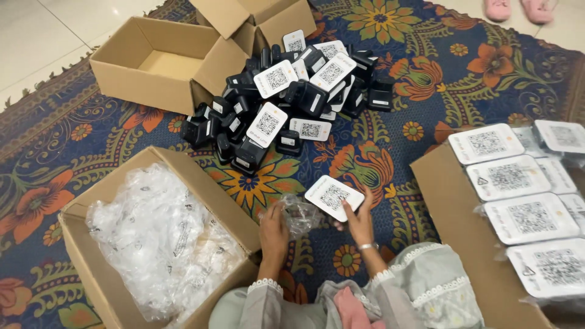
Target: The person packs electronic devices with QR codes into plastic bags and then places them into cardboard boxes.
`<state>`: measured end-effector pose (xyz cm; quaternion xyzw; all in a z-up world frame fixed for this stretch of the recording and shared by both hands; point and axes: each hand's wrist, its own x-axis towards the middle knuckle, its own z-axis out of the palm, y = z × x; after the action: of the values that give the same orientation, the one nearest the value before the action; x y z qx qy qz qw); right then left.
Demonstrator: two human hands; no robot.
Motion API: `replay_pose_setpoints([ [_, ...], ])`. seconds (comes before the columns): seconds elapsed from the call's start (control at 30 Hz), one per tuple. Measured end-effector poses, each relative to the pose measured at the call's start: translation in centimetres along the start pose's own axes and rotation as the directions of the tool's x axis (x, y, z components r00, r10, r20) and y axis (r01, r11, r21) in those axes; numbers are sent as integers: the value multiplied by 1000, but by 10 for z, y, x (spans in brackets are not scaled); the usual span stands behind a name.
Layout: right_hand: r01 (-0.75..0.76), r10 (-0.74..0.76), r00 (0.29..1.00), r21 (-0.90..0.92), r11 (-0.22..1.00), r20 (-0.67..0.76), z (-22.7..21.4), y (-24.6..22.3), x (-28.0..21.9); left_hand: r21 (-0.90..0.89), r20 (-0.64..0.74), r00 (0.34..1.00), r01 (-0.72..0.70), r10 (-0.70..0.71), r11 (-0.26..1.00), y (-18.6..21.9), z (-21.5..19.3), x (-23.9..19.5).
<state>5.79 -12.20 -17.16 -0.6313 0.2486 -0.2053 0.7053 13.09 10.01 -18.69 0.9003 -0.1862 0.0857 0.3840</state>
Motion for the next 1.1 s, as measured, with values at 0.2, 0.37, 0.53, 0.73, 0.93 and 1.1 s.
replay_pose_setpoints([
  [0.2,-123,125,992,48,991,-33,-118,44,-40,39,32,999,22,-23,999,39,-8,-16],
  [0.37,-230,230,972,325,917,39,-131,-7,-60,16,101,992,-82,80,996,86,-25,-7],
  [0.53,-232,166,971,495,837,174,-127,-17,-55,5,271,934,-244,234,970,142,-57,21],
  [0.73,-164,-56,931,551,818,361,-118,-36,-49,-162,415,779,-444,470,881,174,-70,50],
  [0.93,-110,-58,957,539,835,285,-127,-48,-35,-201,446,675,-564,587,801,200,-84,61],
  [1.1,251,-279,931,139,958,238,-129,-56,-36,17,364,729,-628,580,778,189,-40,46],
])
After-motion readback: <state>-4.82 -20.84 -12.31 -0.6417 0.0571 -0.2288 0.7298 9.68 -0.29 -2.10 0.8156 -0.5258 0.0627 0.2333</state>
